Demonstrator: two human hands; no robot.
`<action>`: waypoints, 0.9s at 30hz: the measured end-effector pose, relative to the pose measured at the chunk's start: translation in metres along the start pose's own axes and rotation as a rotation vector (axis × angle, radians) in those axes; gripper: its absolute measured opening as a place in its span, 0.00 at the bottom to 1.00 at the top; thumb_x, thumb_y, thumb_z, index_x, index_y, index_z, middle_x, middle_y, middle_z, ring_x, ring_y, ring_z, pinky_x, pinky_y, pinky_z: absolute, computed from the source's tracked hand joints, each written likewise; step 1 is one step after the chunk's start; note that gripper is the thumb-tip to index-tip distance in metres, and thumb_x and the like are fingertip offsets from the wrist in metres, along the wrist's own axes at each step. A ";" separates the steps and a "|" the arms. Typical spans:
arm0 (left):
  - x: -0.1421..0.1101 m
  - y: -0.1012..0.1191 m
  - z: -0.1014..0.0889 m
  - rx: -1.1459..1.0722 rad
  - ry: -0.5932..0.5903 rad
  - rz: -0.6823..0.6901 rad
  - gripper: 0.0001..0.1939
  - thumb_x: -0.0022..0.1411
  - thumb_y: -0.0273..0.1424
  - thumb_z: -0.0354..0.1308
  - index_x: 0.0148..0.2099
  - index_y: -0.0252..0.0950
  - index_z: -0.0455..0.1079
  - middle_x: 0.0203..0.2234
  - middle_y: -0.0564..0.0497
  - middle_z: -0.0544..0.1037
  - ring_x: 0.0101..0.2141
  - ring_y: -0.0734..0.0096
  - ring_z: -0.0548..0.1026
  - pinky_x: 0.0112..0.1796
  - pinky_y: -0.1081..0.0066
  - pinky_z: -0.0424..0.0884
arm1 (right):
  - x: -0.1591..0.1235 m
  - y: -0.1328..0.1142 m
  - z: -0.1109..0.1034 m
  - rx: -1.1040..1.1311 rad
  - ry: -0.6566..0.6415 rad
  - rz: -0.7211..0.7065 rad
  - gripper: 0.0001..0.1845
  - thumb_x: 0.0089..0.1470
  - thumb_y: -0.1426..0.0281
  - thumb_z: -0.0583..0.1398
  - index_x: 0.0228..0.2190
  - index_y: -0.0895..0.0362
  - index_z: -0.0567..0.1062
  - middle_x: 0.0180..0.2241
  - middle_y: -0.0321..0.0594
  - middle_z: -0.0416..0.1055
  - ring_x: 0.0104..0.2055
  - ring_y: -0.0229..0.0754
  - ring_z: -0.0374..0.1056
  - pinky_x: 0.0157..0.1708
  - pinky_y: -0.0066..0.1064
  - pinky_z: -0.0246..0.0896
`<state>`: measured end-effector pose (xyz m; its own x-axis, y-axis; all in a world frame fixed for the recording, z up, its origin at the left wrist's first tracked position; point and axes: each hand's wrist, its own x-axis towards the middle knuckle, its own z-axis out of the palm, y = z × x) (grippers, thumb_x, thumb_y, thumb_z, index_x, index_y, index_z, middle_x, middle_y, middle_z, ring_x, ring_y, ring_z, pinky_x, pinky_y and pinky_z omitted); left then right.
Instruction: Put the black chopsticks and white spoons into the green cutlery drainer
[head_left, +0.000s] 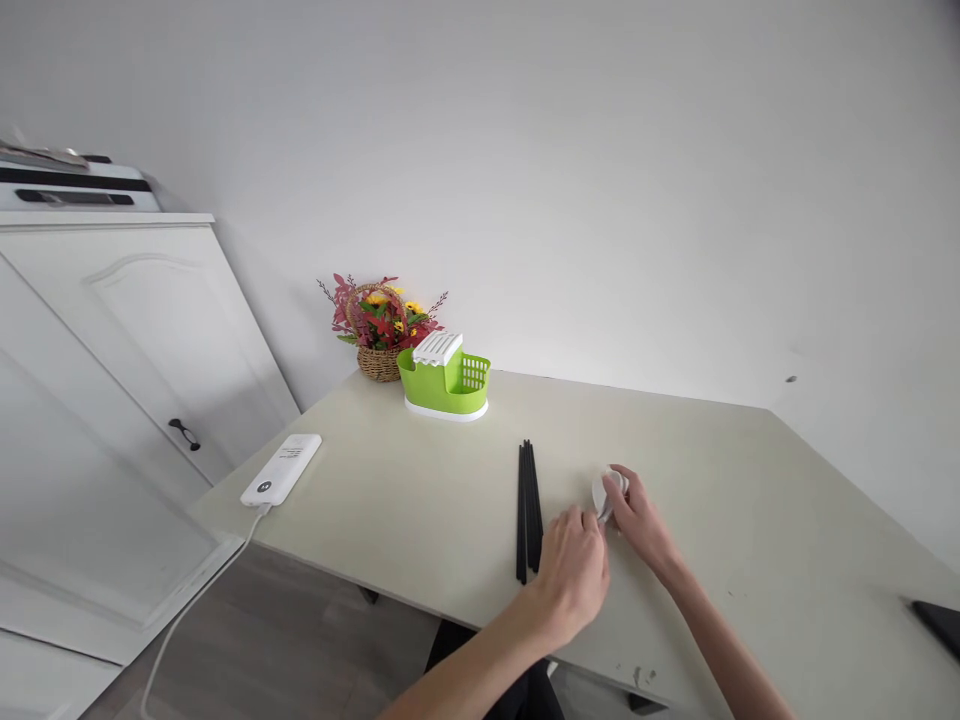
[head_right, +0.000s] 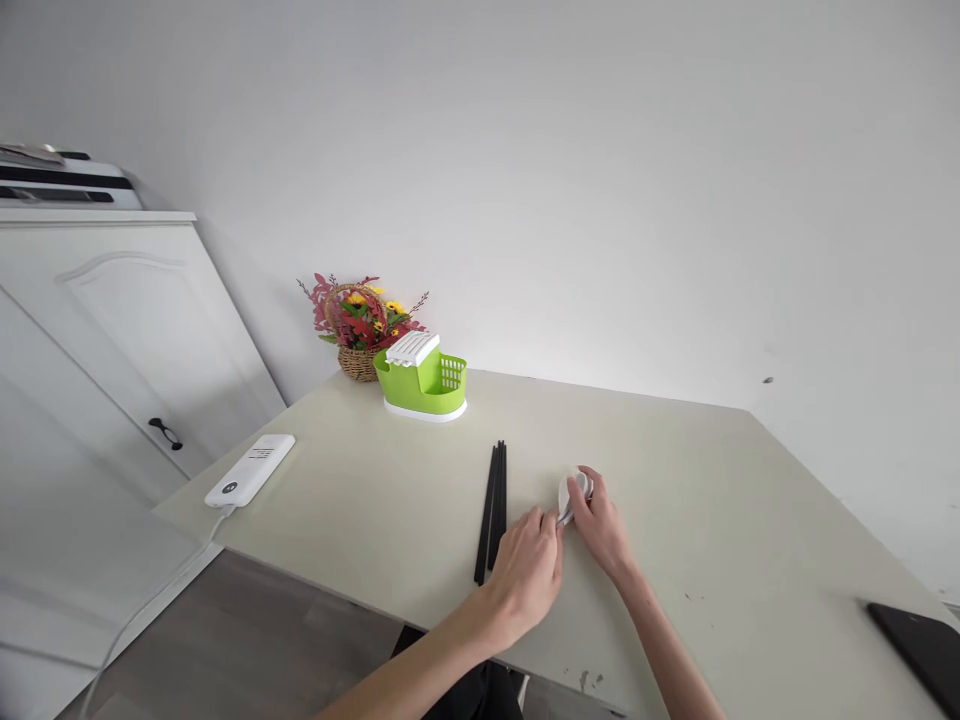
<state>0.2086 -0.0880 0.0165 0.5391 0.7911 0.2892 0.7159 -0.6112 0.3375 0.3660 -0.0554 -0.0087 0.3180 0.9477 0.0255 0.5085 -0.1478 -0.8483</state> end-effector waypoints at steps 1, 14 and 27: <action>0.001 0.001 0.002 0.026 -0.011 0.010 0.11 0.71 0.22 0.47 0.50 0.31 0.69 0.39 0.41 0.76 0.40 0.57 0.78 0.41 0.59 0.75 | 0.003 0.002 0.001 -0.029 -0.001 -0.005 0.36 0.64 0.45 0.46 0.61 0.57 0.64 0.28 0.36 0.72 0.33 0.47 0.72 0.40 0.39 0.66; 0.008 0.000 0.002 0.139 -0.170 -0.014 0.12 0.65 0.20 0.54 0.49 0.28 0.71 0.42 0.38 0.77 0.42 0.52 0.78 0.41 0.58 0.75 | 0.016 -0.007 0.008 -0.467 -0.076 -0.097 0.21 0.69 0.59 0.44 0.51 0.51 0.71 0.43 0.47 0.79 0.40 0.52 0.76 0.38 0.37 0.58; 0.008 0.011 -0.009 0.225 -0.196 -0.040 0.15 0.73 0.30 0.49 0.51 0.26 0.73 0.41 0.35 0.76 0.39 0.52 0.76 0.35 0.59 0.73 | 0.009 0.001 0.008 -0.449 -0.013 -0.078 0.28 0.68 0.54 0.42 0.57 0.49 0.71 0.48 0.45 0.80 0.45 0.54 0.75 0.40 0.39 0.59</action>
<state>0.2164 -0.0887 0.0304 0.5683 0.8175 0.0934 0.8068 -0.5759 0.1319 0.3635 -0.0444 -0.0137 0.2562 0.9640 0.0713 0.8280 -0.1808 -0.5308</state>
